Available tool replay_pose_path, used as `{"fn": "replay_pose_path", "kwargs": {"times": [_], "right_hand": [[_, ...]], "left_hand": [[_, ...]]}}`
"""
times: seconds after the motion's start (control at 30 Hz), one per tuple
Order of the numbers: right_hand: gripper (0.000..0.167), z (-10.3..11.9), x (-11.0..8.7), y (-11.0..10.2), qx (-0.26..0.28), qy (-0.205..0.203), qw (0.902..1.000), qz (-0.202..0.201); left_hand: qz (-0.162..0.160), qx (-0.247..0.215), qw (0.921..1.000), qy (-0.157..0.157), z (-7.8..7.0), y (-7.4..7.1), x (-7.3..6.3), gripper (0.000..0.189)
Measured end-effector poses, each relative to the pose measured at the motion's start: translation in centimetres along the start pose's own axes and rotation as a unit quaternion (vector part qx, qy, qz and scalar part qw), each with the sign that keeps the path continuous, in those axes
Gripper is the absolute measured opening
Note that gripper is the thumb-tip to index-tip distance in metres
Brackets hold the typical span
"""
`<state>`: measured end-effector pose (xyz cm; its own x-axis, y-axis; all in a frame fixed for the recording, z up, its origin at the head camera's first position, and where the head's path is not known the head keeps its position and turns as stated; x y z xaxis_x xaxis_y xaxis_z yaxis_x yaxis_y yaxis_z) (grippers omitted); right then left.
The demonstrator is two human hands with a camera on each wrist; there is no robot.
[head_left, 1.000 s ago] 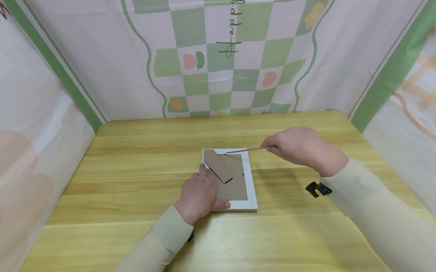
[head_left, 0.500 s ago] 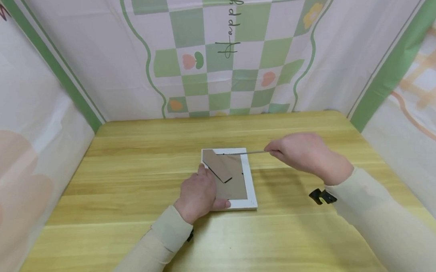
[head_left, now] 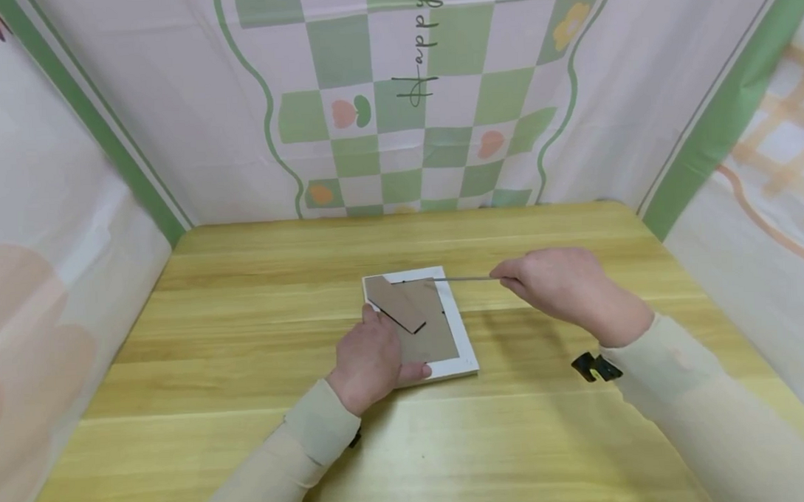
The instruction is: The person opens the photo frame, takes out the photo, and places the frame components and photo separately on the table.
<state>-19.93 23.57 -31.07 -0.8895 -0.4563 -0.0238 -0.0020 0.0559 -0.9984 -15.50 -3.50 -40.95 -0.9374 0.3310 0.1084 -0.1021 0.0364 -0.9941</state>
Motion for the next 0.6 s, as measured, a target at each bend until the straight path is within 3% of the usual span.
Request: {"fn": "replay_pose_path", "kwargs": {"times": [0.1, 0.33, 0.47, 0.6], "right_hand": [[0.028, 0.0, 0.0, 0.1, -0.003, 0.001, 0.9999, -0.012], [0.027, -0.1, 0.0, 0.4, -0.008, 0.005, 0.9996, -0.025], [0.027, -0.3, -0.1, 0.5, -0.006, 0.010, 0.9996, -0.026], [0.027, -0.4, -0.2, 0.6, -0.005, 0.010, 0.9995, -0.029]], "left_hand": [[0.005, -0.025, 0.9997, 0.000, 0.1, -0.1, 0.0, 0.109], [0.065, -0.099, 0.9928, -0.016, 1.0, -0.5, 0.2, 0.098], [0.071, -0.089, 0.9935, 0.007, 2.0, -0.9, 0.3, 0.091], [0.092, -0.082, 0.9919, 0.032, 3.1, -1.5, 0.8, 0.096]]}}
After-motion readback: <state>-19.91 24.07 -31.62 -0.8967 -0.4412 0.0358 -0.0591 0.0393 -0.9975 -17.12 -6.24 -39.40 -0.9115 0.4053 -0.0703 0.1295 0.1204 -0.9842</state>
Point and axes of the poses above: each hand's wrist, its own x-axis towards the middle knuckle, its own y-axis out of the palm, z = x × y, the point moved 1 cm from there along x, towards the middle knuckle, and after that the axes turned 1 degree about x, right-handed, at the moved point
